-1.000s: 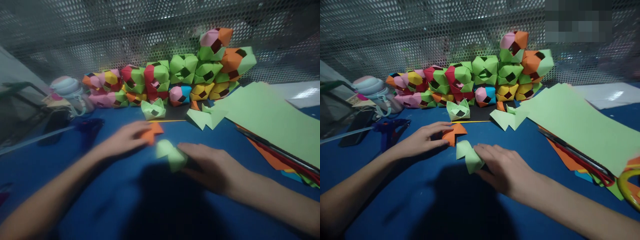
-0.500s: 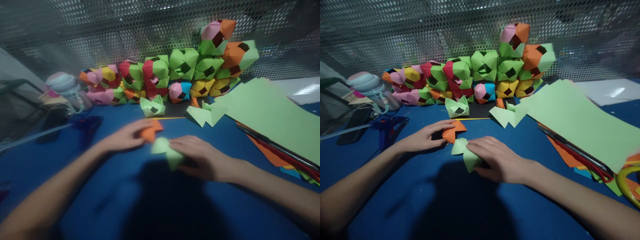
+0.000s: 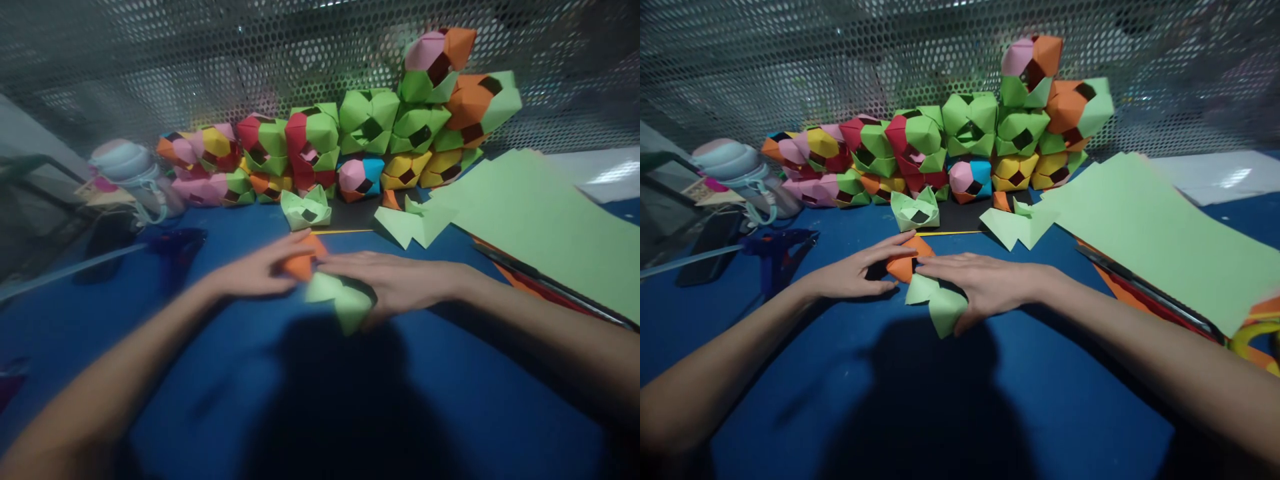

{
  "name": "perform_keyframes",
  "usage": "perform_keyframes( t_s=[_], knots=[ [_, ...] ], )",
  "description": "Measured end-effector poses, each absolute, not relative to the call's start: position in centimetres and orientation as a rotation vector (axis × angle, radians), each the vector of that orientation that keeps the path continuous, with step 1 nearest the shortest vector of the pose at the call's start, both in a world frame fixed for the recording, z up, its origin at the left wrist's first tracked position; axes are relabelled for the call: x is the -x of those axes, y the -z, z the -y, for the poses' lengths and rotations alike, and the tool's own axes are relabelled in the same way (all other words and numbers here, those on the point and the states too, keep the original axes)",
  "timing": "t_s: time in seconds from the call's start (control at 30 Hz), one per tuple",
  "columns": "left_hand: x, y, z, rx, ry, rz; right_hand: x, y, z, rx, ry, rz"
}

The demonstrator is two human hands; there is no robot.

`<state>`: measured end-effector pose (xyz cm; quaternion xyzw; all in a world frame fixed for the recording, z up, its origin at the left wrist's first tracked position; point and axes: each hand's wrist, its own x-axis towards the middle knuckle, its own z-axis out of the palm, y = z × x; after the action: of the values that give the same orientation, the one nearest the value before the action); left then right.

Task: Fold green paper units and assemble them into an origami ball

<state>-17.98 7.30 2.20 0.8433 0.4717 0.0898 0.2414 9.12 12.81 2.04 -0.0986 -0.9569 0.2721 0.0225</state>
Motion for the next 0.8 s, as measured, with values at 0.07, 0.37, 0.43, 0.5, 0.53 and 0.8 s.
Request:
perform_keyframes(
  t_s=[0.07,0.37,0.43,0.5,0.53,0.8],
  knots=[
    [17.9,-2.1,-7.3,-2.29,-0.231,-1.301,-8.4,-2.4,-13.0,0.261,-0.868,3.006],
    [17.8,-1.4,-7.6,-2.267,-0.308,-1.292,-8.4,-2.9,-11.8,0.172,-0.804,2.946],
    [17.6,-1.4,-7.5,-2.272,-0.354,-1.282,-8.6,-2.8,-11.7,0.178,-0.8,2.92],
    [17.2,-1.5,-7.2,-2.281,-0.488,-1.272,-8.7,-2.6,-11.5,0.216,-0.806,2.887],
    [16.9,-1.6,-7.0,-2.283,-0.588,-1.268,-8.8,-2.5,-11.3,0.242,-0.81,2.866],
    [12.6,-2.7,-3.2,-2.306,-0.907,-1.251,-10.0,-1.2,-9.1,0.296,-0.752,2.632]
  ],
)
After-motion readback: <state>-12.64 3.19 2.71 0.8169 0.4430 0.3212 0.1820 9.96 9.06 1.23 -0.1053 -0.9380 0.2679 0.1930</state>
